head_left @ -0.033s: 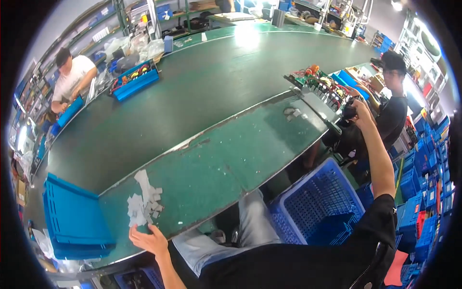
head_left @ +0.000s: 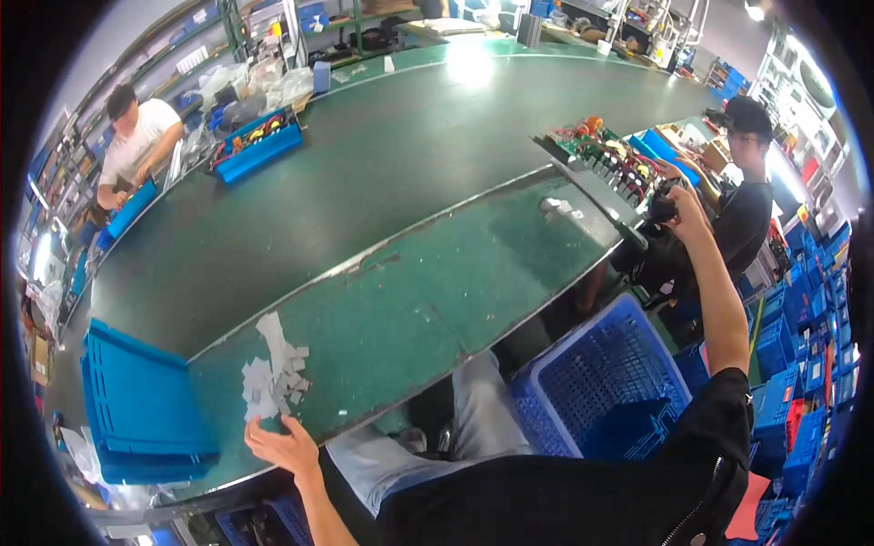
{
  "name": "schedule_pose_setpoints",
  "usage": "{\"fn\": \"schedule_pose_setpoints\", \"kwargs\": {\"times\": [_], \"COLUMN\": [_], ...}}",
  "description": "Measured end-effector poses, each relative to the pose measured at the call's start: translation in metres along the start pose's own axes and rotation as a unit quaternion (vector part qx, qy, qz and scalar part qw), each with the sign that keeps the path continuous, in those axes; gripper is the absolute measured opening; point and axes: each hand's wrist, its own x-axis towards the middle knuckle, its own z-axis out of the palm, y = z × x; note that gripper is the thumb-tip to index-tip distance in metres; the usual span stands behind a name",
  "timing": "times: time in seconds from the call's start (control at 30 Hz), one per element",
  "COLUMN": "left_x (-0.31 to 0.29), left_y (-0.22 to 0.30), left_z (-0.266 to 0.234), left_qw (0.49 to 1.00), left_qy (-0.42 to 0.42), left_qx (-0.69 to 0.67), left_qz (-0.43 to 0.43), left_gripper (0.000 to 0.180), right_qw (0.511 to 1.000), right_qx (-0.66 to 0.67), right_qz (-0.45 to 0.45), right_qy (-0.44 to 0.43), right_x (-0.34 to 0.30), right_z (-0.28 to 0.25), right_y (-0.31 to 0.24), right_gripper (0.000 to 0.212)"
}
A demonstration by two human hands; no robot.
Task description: Assembling electronic components into plastic housings on a production line.
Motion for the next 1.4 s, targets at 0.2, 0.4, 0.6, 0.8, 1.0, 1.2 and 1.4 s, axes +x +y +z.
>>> {"fn": "schedule_pose_setpoints", "kwargs": {"times": [0.2, 0.4, 0.6, 0.8, 1.0, 1.2, 1.4], "left_x": [-0.001, -0.001, 0.001, 0.038, 0.124, 0.18, 0.267], "left_y": [-0.001, -0.002, -0.014, -0.023, -0.069, -0.076, -0.034], "left_z": [-0.004, 0.001, -0.004, -0.07, -0.15, -0.181, -0.183], "left_qw": [0.999, 0.998, 0.997, 0.986, 0.902, 0.885, 0.93], "left_qy": [0.009, -0.009, 0.022, 0.142, 0.369, 0.359, -0.087], "left_qx": [-0.031, -0.053, -0.07, -0.039, 0.215, 0.288, 0.357], "left_qz": [0.009, 0.025, 0.033, 0.081, -0.061, 0.074, 0.007], "left_gripper": [0.048, 0.046, 0.046, 0.048, 0.092, 0.057, 0.041], "right_qw": [0.99, 0.979, 0.979, 0.961, 0.978, 0.983, 0.992], "right_qx": [0.097, 0.145, 0.077, 0.104, 0.039, -0.009, 0.089], "right_qz": [0.042, 0.101, 0.138, 0.1, 0.143, 0.119, 0.065], "right_qy": [-0.088, -0.101, -0.133, -0.237, -0.147, -0.14, -0.056], "right_x": [-0.09, -0.148, -0.174, -0.188, -0.168, -0.211, -0.217], "right_z": [0.07, 0.115, 0.119, 0.084, 0.098, 0.103, 0.098], "right_y": [0.022, 0.089, 0.142, 0.169, 0.211, 0.199, 0.232], "right_gripper": [0.013, 0.011, 0.031, 0.032, 0.026, 0.033, 0.037]}}
